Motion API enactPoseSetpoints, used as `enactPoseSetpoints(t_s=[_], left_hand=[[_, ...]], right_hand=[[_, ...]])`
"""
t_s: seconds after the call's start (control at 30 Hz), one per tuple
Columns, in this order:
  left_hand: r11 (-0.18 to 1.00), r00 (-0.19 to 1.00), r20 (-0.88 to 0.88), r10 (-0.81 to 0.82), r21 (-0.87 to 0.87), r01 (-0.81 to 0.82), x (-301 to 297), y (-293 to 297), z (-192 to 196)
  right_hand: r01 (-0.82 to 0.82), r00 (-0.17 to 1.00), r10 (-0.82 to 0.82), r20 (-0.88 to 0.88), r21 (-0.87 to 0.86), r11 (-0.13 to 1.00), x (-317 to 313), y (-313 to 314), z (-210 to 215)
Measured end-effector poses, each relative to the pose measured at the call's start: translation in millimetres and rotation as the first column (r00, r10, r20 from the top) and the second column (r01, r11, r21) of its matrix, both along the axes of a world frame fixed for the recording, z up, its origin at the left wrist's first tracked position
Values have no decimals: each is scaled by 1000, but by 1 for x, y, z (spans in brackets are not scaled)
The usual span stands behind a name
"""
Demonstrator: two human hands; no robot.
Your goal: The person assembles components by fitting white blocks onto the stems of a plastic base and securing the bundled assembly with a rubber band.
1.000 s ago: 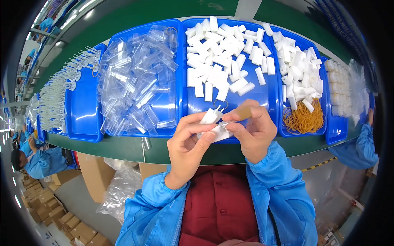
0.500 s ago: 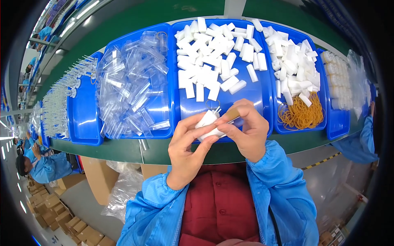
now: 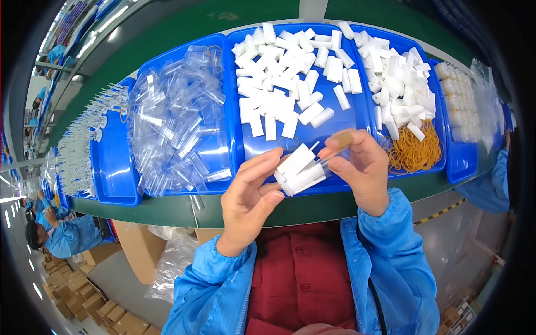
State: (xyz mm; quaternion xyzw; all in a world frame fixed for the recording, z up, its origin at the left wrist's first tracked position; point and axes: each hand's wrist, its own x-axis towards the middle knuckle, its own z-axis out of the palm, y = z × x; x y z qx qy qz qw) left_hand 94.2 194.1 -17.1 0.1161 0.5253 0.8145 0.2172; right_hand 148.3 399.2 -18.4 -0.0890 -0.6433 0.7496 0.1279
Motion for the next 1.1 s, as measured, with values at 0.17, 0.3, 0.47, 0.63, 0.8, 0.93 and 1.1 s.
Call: enactPoseSetpoints(t_s=[0.17,0.3,0.47,0.63,0.8,0.93,1.1], left_hand=[[998,968,-249,-43,-62,28,0,-9,-16],[992,895,-438,-81,-125,28,-2,-12,-22],[995,971,-223,-90,-66,77,-6,-14,-6],[958,906,-333,-262,-203,202,-14,-23,-7],[967,881,-452,-140,-255,23,-15,-35,-4],[932,879,-371,298,-87,-352,-22,-66,-5],[859,824,-325,464,-63,-508,-32,-86,-4]], right_hand=[[-17,998,26,-63,127,992,4,-4,-4],[-61,990,72,-125,89,994,9,-20,-20],[-127,985,148,-95,191,973,4,-16,-11],[-173,956,261,-132,466,868,3,-13,2],[-244,915,393,-96,644,725,-18,-23,19],[-218,894,426,-138,697,683,-71,-39,32],[-26,708,704,-55,994,105,-135,-71,19]])
